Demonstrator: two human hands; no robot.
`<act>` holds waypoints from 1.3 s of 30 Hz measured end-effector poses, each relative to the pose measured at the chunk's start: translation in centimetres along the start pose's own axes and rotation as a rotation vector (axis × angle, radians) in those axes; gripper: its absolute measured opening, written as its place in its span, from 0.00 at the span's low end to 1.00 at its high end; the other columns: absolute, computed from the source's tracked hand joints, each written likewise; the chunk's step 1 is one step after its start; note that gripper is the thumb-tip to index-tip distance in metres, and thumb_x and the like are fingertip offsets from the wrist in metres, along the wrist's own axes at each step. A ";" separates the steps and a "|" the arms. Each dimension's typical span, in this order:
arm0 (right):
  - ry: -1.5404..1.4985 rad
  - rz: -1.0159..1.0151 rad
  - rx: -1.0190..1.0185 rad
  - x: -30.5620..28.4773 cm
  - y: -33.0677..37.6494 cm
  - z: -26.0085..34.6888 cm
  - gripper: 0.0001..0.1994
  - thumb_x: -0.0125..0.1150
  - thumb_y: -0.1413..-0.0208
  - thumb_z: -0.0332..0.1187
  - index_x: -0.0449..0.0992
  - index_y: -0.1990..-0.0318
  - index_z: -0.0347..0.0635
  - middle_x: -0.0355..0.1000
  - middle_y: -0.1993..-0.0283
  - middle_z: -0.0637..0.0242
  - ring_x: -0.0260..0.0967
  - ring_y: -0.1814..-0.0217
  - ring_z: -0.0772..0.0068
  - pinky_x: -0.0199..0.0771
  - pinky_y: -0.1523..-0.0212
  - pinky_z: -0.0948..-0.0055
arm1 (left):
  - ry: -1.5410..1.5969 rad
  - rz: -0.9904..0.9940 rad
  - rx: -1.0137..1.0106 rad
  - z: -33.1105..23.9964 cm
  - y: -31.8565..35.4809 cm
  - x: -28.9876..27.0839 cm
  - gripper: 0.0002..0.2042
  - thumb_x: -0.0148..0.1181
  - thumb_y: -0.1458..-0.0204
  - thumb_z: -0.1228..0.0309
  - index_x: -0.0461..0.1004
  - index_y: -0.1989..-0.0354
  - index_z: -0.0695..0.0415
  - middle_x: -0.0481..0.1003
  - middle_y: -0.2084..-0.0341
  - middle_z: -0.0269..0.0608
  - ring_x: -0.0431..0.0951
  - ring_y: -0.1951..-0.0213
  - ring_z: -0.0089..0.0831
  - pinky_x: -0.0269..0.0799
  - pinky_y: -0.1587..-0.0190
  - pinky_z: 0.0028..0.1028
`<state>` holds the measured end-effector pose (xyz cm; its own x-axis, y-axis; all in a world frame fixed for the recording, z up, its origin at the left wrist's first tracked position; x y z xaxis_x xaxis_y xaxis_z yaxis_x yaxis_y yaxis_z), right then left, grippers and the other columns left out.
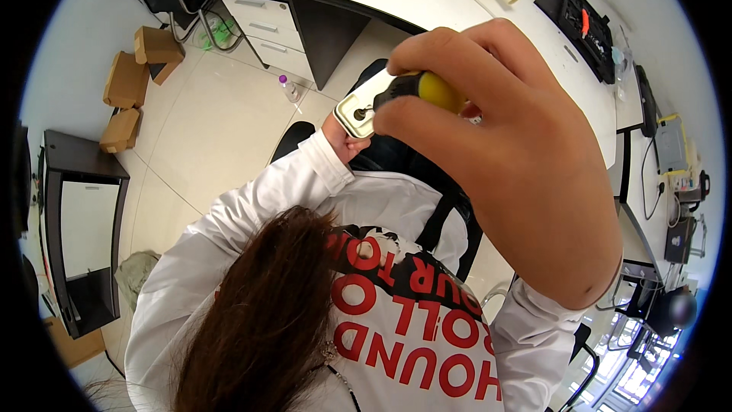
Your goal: The person assembles a small white fan by attaching the base to the motor housing and securing it with screws. They use a screwdriver to tighten the screws and connect the power cord to the motor.
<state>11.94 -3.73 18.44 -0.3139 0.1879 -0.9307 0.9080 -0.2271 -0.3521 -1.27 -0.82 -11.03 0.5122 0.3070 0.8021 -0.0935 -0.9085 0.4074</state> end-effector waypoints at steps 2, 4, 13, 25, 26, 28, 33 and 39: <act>-0.073 -0.013 0.042 0.1 -0.1 0.1 0.14 0.63 0.59 0.31 0.73 0.61 0.43 0.70 0.61 0.65 0.67 0.63 0.68 0.67 0.72 0.76 | 0.021 0.089 0.001 -0.3 0.7 0.7 0.13 0.38 0.42 0.64 0.70 0.60 0.54 0.74 0.76 0.35 0.57 0.90 0.14 0.44 0.91 0.14; -0.082 0.003 0.189 0.2 -0.1 0.1 0.13 0.63 0.57 0.33 0.73 0.61 0.43 0.70 0.63 0.64 0.68 0.67 0.66 0.67 0.72 0.76 | 0.010 0.088 0.002 -0.3 0.7 0.7 0.13 0.38 0.42 0.65 0.70 0.60 0.54 0.74 0.76 0.34 0.57 0.90 0.14 0.44 0.91 0.14; -0.006 0.109 0.284 0.3 0.7 -0.4 0.13 0.63 0.57 0.31 0.74 0.61 0.42 0.70 0.65 0.63 0.68 0.70 0.64 0.66 0.73 0.75 | -0.024 0.000 -0.005 0.3 0.3 -0.1 0.15 0.34 0.40 0.65 0.70 0.59 0.54 0.74 0.76 0.35 0.49 0.92 0.14 0.41 0.92 0.14; -0.010 0.165 0.454 0.3 0.1 0.3 0.13 0.61 0.53 0.35 0.73 0.60 0.43 0.70 0.65 0.63 0.69 0.69 0.64 0.66 0.73 0.74 | -0.005 0.130 -0.056 1.7 -1.0 -0.3 0.15 0.36 0.41 0.64 0.71 0.60 0.55 0.73 0.78 0.34 0.49 0.92 0.14 0.42 0.92 0.14; 0.057 0.262 0.610 0.5 -0.1 0.2 0.13 0.61 0.52 0.36 0.72 0.59 0.43 0.70 0.66 0.63 0.69 0.70 0.64 0.66 0.73 0.74 | -0.028 0.113 -0.052 1.4 -0.6 -0.2 0.15 0.37 0.42 0.64 0.72 0.60 0.55 0.73 0.78 0.34 0.50 0.92 0.14 0.42 0.92 0.14; 0.103 0.290 0.654 0.7 0.2 0.3 0.12 0.60 0.52 0.36 0.72 0.60 0.44 0.70 0.66 0.63 0.69 0.71 0.65 0.65 0.74 0.75 | -0.009 0.144 -0.066 1.4 -0.6 -0.7 0.14 0.38 0.42 0.64 0.72 0.60 0.55 0.74 0.77 0.34 0.51 0.92 0.15 0.42 0.91 0.15; 0.052 0.098 0.240 0.1 0.5 0.8 0.09 0.60 0.55 0.25 0.73 0.64 0.44 0.70 0.61 0.63 0.68 0.69 0.66 0.65 0.74 0.76 | -0.004 0.095 -0.085 1.3 -0.4 -0.3 0.15 0.37 0.41 0.63 0.71 0.60 0.54 0.74 0.77 0.35 0.50 0.92 0.14 0.42 0.91 0.15; -0.160 0.019 0.136 0.1 0.3 0.4 0.09 0.60 0.55 0.25 0.74 0.63 0.43 0.70 0.59 0.63 0.68 0.68 0.63 0.65 0.73 0.74 | -0.002 0.072 -0.096 1.5 -0.4 0.0 0.15 0.35 0.41 0.62 0.71 0.60 0.54 0.74 0.77 0.36 0.49 0.92 0.14 0.42 0.92 0.14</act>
<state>12.07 -4.16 18.24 -0.3470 0.0309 -0.9374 0.8717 -0.3581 -0.3345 0.01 -0.83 -11.85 0.5028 0.2411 0.8301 -0.2116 -0.8968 0.3886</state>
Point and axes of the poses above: each hand's wrist, its own y-axis away from the middle knuckle, its own x-axis out of the palm, z = x × y, the point moved 4 cm from there along -y, towards the middle knuckle
